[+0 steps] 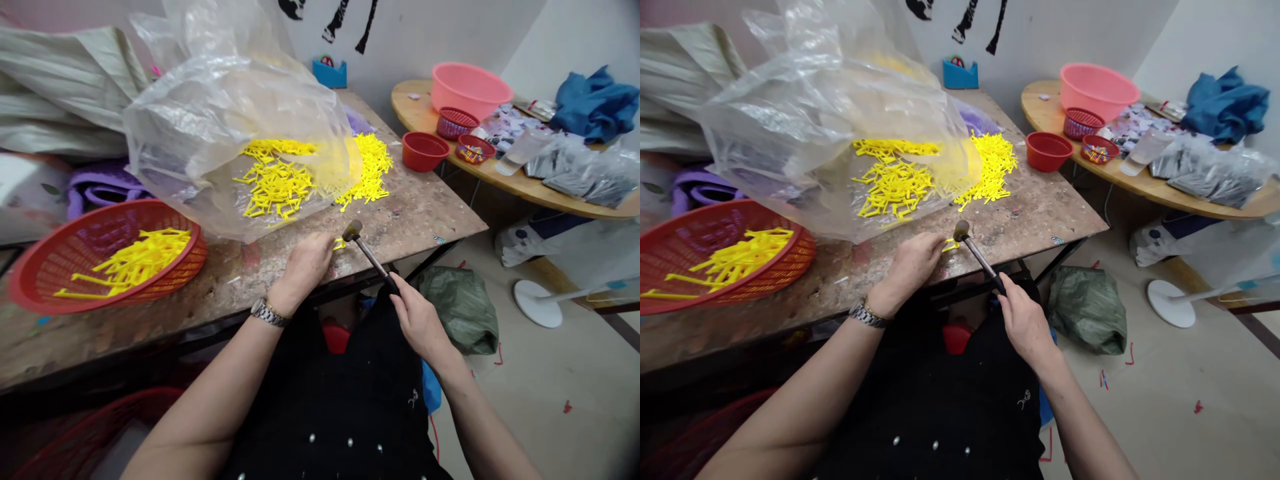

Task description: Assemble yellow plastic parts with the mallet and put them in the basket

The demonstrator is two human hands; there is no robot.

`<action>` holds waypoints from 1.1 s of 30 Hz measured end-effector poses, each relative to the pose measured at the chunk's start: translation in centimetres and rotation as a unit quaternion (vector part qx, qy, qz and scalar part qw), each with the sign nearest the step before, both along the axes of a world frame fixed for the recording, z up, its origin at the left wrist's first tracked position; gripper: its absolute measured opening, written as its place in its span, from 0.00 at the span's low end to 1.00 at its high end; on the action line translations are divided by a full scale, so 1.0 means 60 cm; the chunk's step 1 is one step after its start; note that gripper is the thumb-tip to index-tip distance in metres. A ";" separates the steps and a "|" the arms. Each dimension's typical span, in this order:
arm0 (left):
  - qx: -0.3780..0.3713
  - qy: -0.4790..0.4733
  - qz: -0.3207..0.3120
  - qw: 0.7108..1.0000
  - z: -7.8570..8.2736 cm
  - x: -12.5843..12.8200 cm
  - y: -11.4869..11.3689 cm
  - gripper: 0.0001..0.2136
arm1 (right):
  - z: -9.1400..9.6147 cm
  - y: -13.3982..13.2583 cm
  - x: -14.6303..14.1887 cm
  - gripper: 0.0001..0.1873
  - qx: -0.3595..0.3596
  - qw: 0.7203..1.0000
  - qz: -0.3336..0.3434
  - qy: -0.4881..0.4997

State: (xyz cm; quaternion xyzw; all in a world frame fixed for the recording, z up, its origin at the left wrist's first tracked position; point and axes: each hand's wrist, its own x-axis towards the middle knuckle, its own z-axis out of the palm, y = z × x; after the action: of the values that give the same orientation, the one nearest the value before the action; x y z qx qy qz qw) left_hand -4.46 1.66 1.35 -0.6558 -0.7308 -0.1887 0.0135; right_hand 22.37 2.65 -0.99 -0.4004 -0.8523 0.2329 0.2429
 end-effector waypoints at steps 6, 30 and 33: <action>0.008 -0.018 -0.001 1.000 -0.005 -0.001 -0.001 0.13 | 0.001 -0.003 0.000 0.25 0.003 1.000 0.006 -0.009; -0.012 -0.004 -0.009 1.000 -0.001 0.002 -0.003 0.10 | 0.029 -0.004 0.002 0.26 0.023 1.000 -0.013 -0.013; -0.017 0.007 -0.014 1.000 -0.001 0.001 -0.004 0.10 | 0.053 -0.015 0.012 0.27 0.063 0.998 -0.007 0.028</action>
State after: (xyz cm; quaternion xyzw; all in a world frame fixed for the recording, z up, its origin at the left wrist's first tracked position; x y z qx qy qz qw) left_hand -4.40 1.44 1.27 -0.6673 -0.7247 -0.1717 0.0050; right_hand 23.08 1.74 2.22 -0.3842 -0.8551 0.1883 0.2928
